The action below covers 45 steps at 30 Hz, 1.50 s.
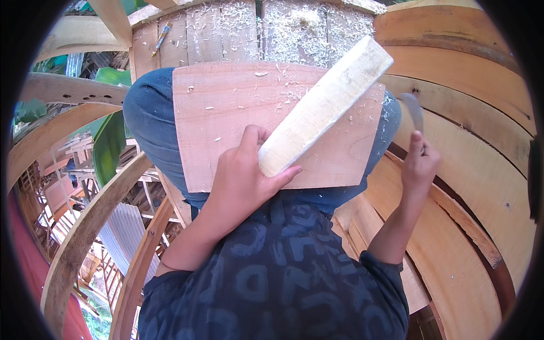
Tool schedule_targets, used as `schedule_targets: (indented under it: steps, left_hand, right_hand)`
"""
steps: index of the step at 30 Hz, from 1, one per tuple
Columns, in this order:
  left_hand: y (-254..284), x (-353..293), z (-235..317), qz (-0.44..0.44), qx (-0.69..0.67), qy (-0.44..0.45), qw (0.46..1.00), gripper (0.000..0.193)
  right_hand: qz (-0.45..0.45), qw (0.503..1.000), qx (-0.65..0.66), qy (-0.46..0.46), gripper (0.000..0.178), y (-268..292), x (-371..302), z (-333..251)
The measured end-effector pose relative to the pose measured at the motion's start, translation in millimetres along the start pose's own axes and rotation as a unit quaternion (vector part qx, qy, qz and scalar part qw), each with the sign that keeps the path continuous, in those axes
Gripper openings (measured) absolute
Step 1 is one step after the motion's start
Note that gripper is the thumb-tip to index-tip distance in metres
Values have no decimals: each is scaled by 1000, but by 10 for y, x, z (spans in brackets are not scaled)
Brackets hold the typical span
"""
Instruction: The person carves a rectangular piece of light-colored wood using a curved knife. They hold the wood in their left hand and use the knife in their right hand to shave off thin layers, creating wood shavings.
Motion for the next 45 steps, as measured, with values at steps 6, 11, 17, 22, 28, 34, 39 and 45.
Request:
schedule_targets:
  steps: [6,11,17,22,28,34,39,45]
  left_hand:
    - [-109,7,-75,-47,68,65,994,50]
    - [-84,-20,-60,-21,48,43,998,48]
    - [-108,-16,-51,-38,32,26,998,46]
    - [-166,-4,-61,-49,34,42,997,46]
    - [-118,1,-72,-25,57,55,997,48]
    - [-104,-72,-61,-34,33,9,999,48]
    - [-136,-18,-43,-47,15,16,999,48]
    - [-92,-23,-91,-28,39,22,999,48]
  right_hand:
    - [-119,986,-34,115,58,-669,-334,-880]
    - [-74,981,-95,155,63,-645,-208,-843]
    - [13,998,20,-54,62,-144,-48,213]
    - [-120,987,-19,109,57,-612,-415,-819]
    - [-111,984,-84,115,62,-725,-309,-737]
    - [-5,992,-77,-101,64,-60,13,446]
    - [-121,984,-51,120,64,-508,-364,-791]
    - [-110,980,-78,146,63,-695,-251,-835]
Point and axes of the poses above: each hand's wrist, its own x-axis towards the middle knuckle, its own y-axis out of the back of the hand, z = x × y, the point moved 10 cm from there along x, towards the middle knuckle, and after that the axes turned 11 degrees about y, right-handed, at the moved point
